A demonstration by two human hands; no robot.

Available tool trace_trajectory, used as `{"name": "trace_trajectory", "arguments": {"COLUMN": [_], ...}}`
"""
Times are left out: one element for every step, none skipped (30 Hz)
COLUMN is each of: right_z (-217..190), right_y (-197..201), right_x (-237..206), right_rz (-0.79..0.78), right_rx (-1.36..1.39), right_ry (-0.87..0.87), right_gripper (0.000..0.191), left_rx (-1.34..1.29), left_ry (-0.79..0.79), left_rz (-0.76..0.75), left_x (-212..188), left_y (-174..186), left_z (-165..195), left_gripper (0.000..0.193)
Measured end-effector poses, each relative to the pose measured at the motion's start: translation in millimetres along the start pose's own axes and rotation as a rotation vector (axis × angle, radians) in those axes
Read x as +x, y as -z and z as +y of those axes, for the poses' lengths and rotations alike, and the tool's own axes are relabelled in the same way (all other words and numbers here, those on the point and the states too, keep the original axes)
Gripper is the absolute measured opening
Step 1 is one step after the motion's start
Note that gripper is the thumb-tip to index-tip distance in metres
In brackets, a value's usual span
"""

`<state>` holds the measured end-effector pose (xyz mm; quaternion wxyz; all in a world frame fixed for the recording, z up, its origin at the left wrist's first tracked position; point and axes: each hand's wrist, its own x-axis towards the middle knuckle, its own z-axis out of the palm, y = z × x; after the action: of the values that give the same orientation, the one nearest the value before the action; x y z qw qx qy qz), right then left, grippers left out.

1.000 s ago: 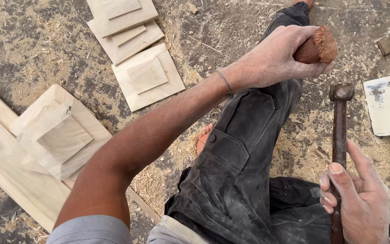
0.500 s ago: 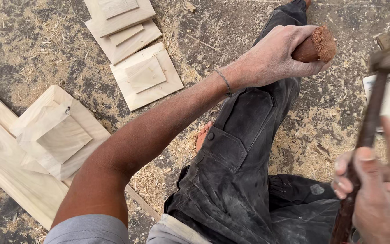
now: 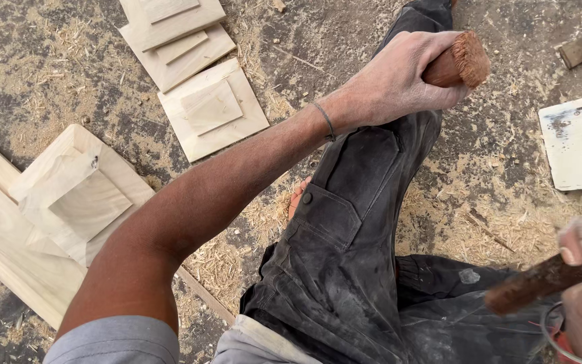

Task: The person sits on the floor holding a wooden mallet head in one hand and a hammer in the other, repeatedly tapping the wooden piece with the hammer, then reaches aside and stacks finished wooden panels on the floor.

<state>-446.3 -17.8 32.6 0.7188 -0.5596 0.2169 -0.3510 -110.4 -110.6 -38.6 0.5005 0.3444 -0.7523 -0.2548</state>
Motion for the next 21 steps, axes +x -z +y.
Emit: {"name": "trace_trajectory", "arguments": {"right_z": [0.1,5.6,17.5,26.8,25.4,22.3,19.2,13.3,7.9,4.1,1.9,2.7,5.7,9.8,14.9,17.0,14.5,10.9,7.6,1.8,-1.2], "right_y": [-3.5,-10.9,-22.1,-34.9,-39.7,-43.3,-44.1,-43.3,-41.2,-38.4,-38.2,-38.9,-42.1,-45.7,-51.9,-56.6,-57.1,-57.9,-56.3,-53.3,-50.0], "right_x": [0.9,-0.6,-4.2,-10.7,-14.8,-17.0,-15.6,-14.1,-9.3,-3.2,1.3,4.1,5.5,4.9,1.3,-4.0,-6.2,-10.4,-10.5,-10.6,-6.6], "right_rz": [-0.040,0.104,0.249,0.399,0.427,0.444,0.452,0.448,0.448,0.324,0.189,0.104,0.093,0.201,0.330,0.384,0.379,0.376,0.384,0.387,0.381], "right_rx": [-0.081,-0.271,-0.459,-0.642,-0.710,-0.788,-0.810,-0.774,-0.702,-0.470,-0.252,-0.111,-0.112,-0.334,-0.608,-0.885,-0.929,-0.992,-0.972,-0.891,-0.763], "right_ry": [0.128,0.065,0.005,-0.059,-0.114,-0.162,-0.165,-0.140,-0.102,-0.008,0.049,0.088,0.101,0.064,-0.008,-0.124,-0.152,-0.186,-0.176,-0.140,-0.084], "right_gripper": [0.026,0.021,0.016,0.012,0.022,0.024,0.026,0.028,0.029,0.031,0.033,0.035,0.036,0.038,0.040,0.042,0.043,0.045,0.047,0.049,0.050], "left_rx": [0.009,0.015,0.001,-0.015,-0.036,-0.034,-0.025,-0.022,-0.021,-0.010,0.001,-0.015,-0.025,-0.039,-0.043,-0.046,-0.052,-0.051,-0.040,-0.030,-0.023], "left_ry": [-0.024,-0.052,-0.032,-0.012,0.009,-0.023,-0.057,-0.080,-0.071,-0.065,-0.051,-0.015,0.011,0.038,0.031,0.017,0.007,0.003,-0.005,-0.002,-0.004], "left_rz": [0.013,0.023,0.009,-0.010,-0.031,-0.021,-0.003,0.015,0.032,0.052,0.072,0.063,0.050,0.032,0.036,0.038,0.038,0.044,0.058,0.074,0.105], "left_x": [-1.4,-2.3,-3.3,-5.6,-6.8,-8.4,-8.5,-11.9,-13.9,-13.8,-17.0,-19.6,-19.8,-20.3,-20.9,-21.0,-21.9,-23.1,-23.0,-25.8,-26.5], "left_y": [-0.2,-0.5,-0.2,0.1,0.0,0.3,2.6,3.3,3.0,5.2,6.9,7.9,9.3,10.3,10.4,12.0,13.3,13.1,16.0,18.0,18.5], "left_z": [0.4,1.0,1.8,3.1,4.1,5.2,4.5,5.8,6.6,6.2,7.3,9.0,10.2,12.1,14.6,16.0,17.7,19.7,19.2,20.0,20.2], "left_gripper": [0.039,0.038,0.038,0.038,0.037,0.038,0.039,0.039,0.043,0.046,0.050,0.048,0.046,0.044,0.045,0.045,0.046,0.048,0.049,0.051,0.052]}}
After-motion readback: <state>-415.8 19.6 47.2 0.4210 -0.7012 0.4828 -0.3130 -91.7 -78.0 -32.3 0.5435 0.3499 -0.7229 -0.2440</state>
